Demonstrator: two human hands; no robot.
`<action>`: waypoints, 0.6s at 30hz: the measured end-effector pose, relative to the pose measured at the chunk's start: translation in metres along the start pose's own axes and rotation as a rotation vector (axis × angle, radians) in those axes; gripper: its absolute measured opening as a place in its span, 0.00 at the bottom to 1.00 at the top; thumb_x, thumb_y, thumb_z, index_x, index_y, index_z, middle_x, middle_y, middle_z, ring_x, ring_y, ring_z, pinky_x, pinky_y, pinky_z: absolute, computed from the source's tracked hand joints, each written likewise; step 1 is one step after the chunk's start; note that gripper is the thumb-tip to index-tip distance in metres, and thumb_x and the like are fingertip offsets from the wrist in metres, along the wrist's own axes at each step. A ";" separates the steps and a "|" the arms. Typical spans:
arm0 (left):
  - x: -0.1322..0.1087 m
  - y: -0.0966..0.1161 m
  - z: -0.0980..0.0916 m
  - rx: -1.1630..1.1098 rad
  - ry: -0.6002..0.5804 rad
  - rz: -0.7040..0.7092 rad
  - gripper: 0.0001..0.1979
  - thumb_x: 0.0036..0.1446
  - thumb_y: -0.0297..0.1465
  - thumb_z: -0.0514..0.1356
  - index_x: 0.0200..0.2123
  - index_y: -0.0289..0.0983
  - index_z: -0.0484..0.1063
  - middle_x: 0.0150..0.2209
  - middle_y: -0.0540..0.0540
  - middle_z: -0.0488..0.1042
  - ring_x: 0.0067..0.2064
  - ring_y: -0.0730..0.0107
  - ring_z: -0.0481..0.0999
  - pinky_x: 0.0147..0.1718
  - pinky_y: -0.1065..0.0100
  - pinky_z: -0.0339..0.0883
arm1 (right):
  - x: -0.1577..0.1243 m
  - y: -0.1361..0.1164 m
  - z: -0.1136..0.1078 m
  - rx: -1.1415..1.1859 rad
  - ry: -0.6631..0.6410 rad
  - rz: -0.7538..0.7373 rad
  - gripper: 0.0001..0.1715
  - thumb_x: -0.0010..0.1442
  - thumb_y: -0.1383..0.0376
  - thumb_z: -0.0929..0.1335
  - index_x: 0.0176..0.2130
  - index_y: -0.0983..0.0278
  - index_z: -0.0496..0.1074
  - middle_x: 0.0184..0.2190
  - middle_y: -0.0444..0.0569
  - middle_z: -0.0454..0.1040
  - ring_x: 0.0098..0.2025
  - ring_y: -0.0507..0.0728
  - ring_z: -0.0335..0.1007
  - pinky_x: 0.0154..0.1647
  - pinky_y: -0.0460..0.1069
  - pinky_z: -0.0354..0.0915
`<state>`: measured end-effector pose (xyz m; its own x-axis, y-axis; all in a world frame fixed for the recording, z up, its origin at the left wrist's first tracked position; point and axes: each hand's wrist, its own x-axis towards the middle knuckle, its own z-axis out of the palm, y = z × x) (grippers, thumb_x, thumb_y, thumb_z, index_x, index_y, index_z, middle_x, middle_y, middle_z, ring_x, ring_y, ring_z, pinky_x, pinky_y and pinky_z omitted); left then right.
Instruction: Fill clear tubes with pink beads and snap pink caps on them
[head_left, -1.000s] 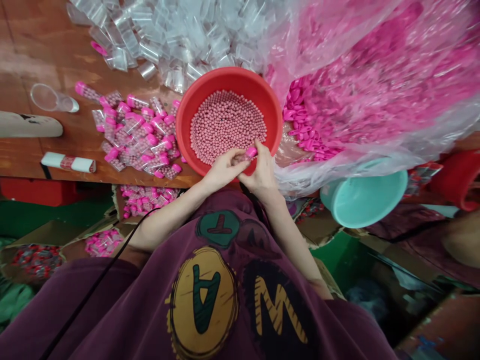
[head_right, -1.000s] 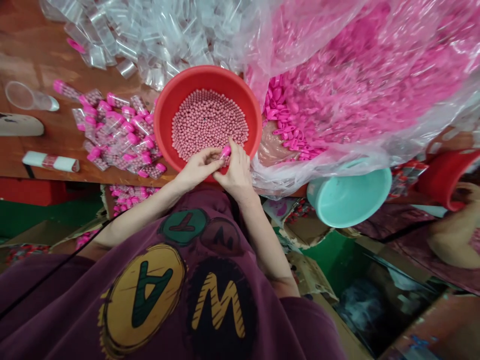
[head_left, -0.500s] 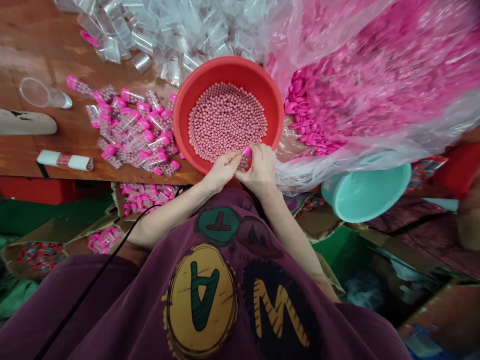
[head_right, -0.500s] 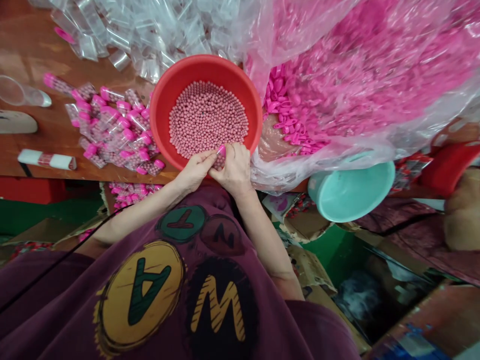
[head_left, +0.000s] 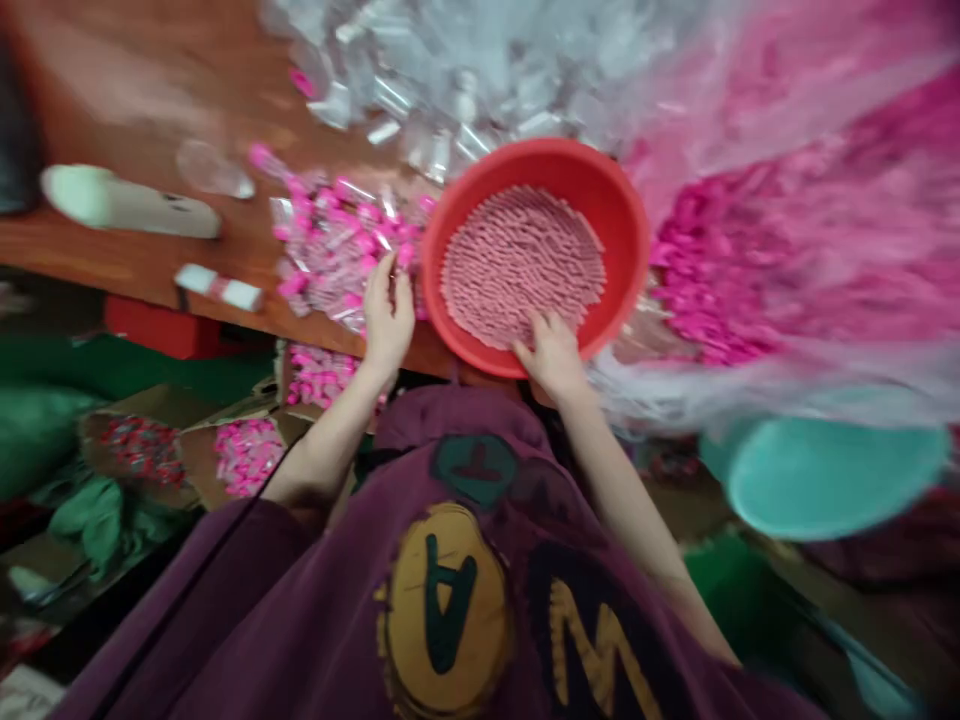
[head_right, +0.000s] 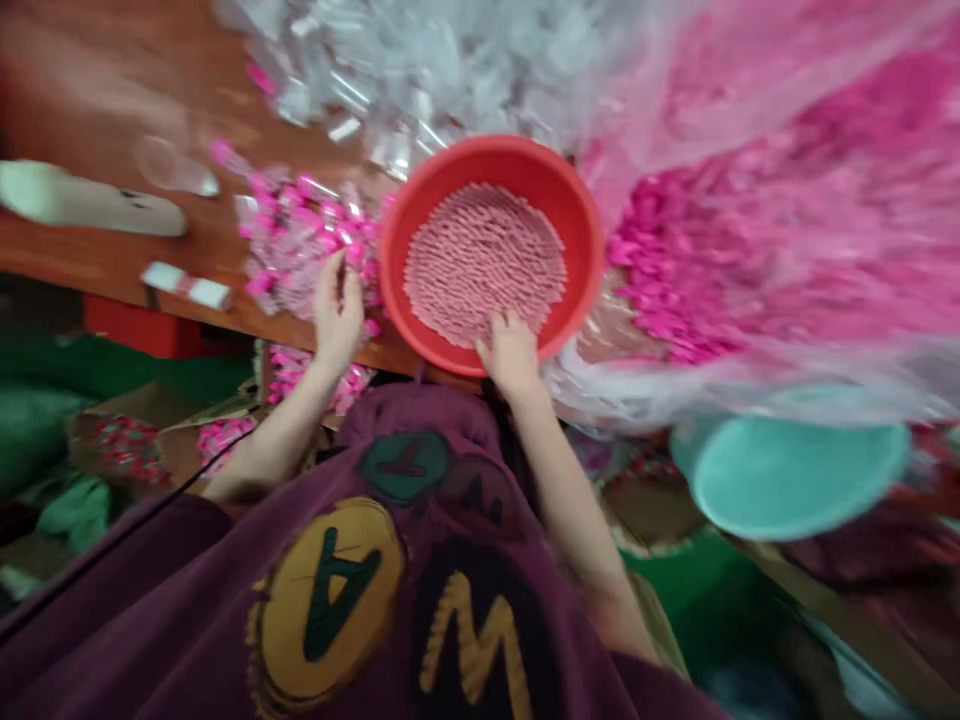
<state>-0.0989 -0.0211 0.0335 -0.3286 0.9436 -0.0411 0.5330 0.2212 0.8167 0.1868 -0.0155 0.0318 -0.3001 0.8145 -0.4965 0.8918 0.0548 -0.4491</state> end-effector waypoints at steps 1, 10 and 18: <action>0.005 -0.005 -0.011 0.022 0.074 -0.038 0.26 0.78 0.45 0.51 0.68 0.37 0.70 0.66 0.33 0.75 0.70 0.53 0.73 0.73 0.49 0.63 | 0.005 0.002 0.000 -0.058 -0.052 -0.001 0.31 0.69 0.58 0.66 0.65 0.70 0.71 0.63 0.72 0.74 0.65 0.78 0.73 0.63 0.71 0.72; 0.019 0.023 0.035 0.076 -0.069 0.136 0.15 0.74 0.28 0.54 0.56 0.36 0.78 0.61 0.34 0.79 0.66 0.56 0.78 0.69 0.52 0.72 | 0.075 0.016 0.030 0.442 0.027 0.029 0.18 0.52 0.41 0.66 0.35 0.46 0.76 0.41 0.64 0.80 0.53 0.77 0.81 0.67 0.80 0.67; 0.014 0.059 0.085 0.253 -0.948 0.138 0.09 0.68 0.27 0.59 0.44 0.32 0.80 0.48 0.34 0.82 0.49 0.53 0.85 0.43 0.58 0.82 | 0.049 0.019 0.016 0.940 0.051 0.371 0.25 0.40 0.44 0.80 0.37 0.49 0.85 0.43 0.60 0.85 0.41 0.70 0.82 0.46 0.71 0.81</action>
<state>-0.0059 0.0262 0.0328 0.4501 0.7473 -0.4889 0.7070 0.0362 0.7063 0.1839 0.0165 -0.0135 -0.0238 0.7123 -0.7014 0.2912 -0.6663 -0.6865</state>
